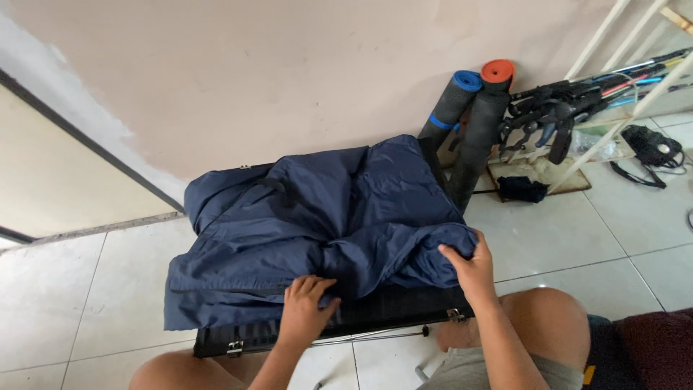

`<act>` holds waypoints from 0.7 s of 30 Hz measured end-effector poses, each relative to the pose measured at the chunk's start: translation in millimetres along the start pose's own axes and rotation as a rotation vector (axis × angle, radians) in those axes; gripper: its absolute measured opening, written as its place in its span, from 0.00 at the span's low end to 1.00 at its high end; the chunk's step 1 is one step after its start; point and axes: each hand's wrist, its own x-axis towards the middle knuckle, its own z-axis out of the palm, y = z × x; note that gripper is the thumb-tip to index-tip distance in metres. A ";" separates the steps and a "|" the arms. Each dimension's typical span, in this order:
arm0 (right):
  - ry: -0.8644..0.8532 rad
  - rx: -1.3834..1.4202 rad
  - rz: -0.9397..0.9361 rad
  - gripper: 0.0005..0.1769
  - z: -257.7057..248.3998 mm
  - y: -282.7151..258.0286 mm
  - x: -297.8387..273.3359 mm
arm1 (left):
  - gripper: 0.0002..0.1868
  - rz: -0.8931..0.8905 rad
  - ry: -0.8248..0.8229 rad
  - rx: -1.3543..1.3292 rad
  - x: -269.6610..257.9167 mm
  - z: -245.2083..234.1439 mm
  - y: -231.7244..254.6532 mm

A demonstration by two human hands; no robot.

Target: Unfolding and spreading out a sleeping bag on a small folding table

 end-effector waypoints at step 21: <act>-0.070 0.201 -0.406 0.06 -9.1 18.8 7.4 | 0.23 -0.543 -0.227 0.351 65.4 -19.4 -31.0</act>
